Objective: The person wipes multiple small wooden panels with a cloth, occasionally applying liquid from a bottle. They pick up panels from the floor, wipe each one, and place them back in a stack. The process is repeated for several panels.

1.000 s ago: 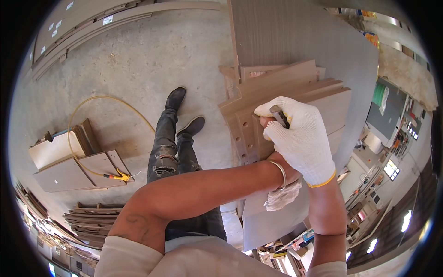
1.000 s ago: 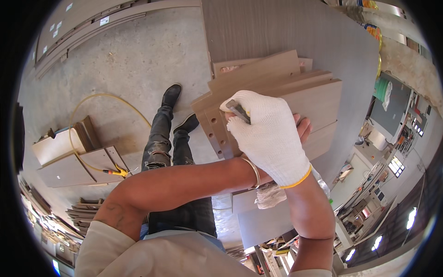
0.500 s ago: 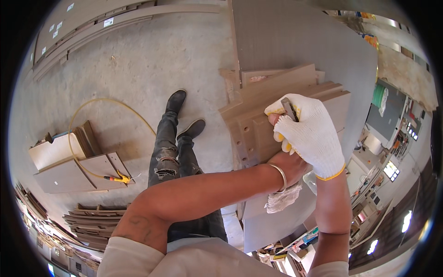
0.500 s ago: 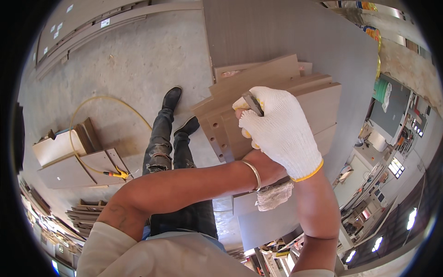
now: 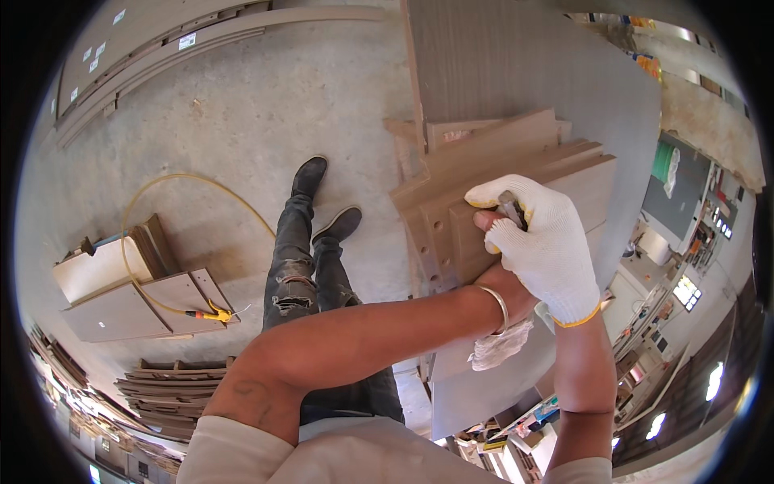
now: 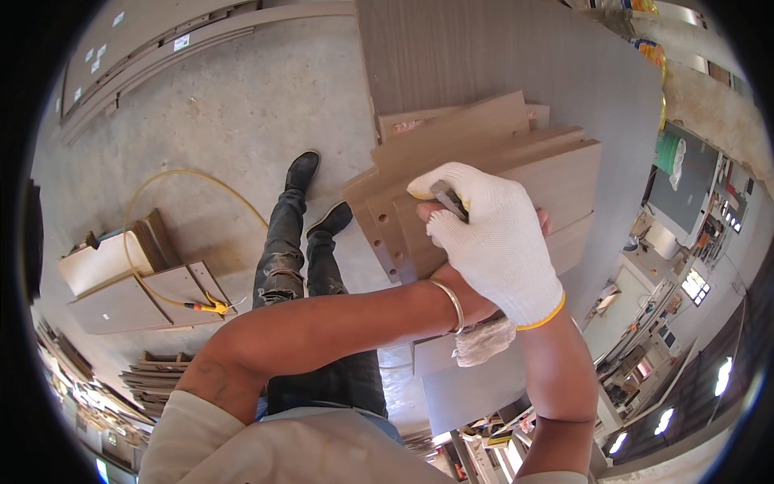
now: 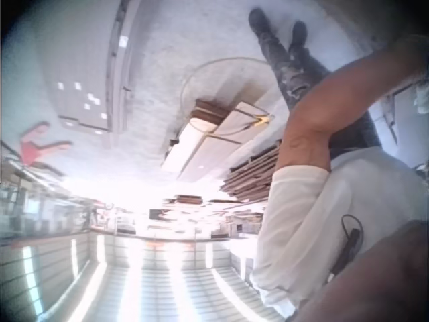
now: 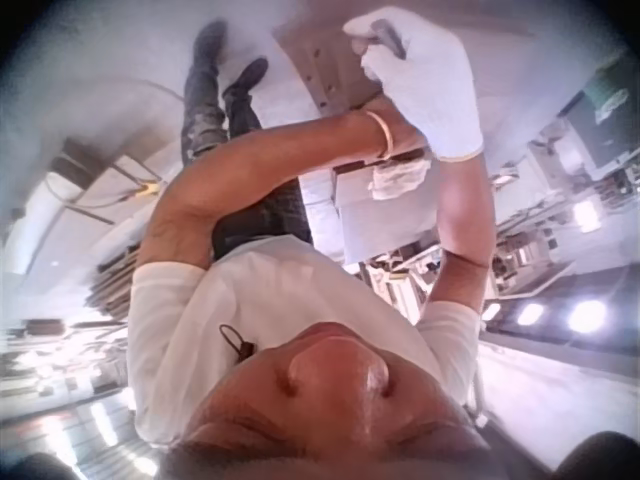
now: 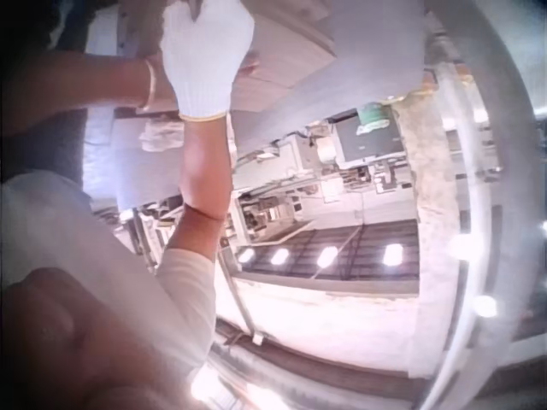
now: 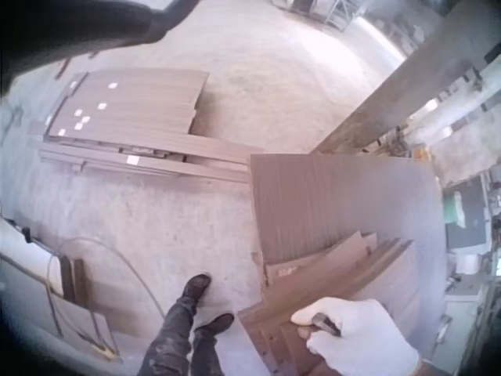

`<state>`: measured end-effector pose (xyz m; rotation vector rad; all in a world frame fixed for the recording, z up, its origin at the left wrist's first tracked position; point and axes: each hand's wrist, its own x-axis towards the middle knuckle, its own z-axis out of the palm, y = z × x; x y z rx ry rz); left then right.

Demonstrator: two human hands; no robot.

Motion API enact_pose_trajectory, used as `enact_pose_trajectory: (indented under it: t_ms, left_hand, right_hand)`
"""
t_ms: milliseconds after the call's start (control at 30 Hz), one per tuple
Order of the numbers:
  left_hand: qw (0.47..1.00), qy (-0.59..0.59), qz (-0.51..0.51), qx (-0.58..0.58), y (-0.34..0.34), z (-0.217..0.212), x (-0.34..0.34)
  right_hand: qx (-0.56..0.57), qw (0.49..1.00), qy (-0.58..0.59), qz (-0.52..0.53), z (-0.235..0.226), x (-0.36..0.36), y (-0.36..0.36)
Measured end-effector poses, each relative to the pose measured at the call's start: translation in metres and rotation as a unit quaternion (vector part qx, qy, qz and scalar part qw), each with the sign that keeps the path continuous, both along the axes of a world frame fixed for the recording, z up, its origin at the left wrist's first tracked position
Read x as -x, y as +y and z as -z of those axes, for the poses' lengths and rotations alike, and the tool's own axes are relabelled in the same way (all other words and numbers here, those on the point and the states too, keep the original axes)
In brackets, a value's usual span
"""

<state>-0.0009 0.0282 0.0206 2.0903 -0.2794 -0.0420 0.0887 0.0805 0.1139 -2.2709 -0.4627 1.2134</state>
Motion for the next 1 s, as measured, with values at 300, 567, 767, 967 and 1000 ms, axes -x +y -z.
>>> enact_pose_trajectory:
  t_ms: [300, 567, 767, 967, 1000]
  left_hand:
    - [0.951, -0.091, -0.145, -0.258, -0.007, 0.017, -0.012]
    - [0.979, -0.097, 0.049, -0.173, 0.032, -0.012, -0.006]
    - [0.961, -0.076, 0.048, -0.262, 0.05, -0.033, 0.0]
    - [0.967, 0.032, 0.017, -0.251, 0.095, -0.048, 0.062]
    - [0.96, 0.06, 0.004, -0.275, 0.105, -0.05, 0.072]
  right_hand:
    - [-0.056, 0.988, -0.12, -0.074, 0.025, 0.018, -0.005]
    - [-0.375, 0.853, 0.136, 0.338, -0.001, -0.016, -0.088]
    - [-0.403, 0.781, 0.033, 0.475, -0.005, -0.033, -0.187]
    - [-0.288, 0.735, -0.124, 0.601, 0.023, -0.054, -0.26]
    - [-0.265, 0.726, -0.141, 0.618, 0.03, -0.061, -0.269]
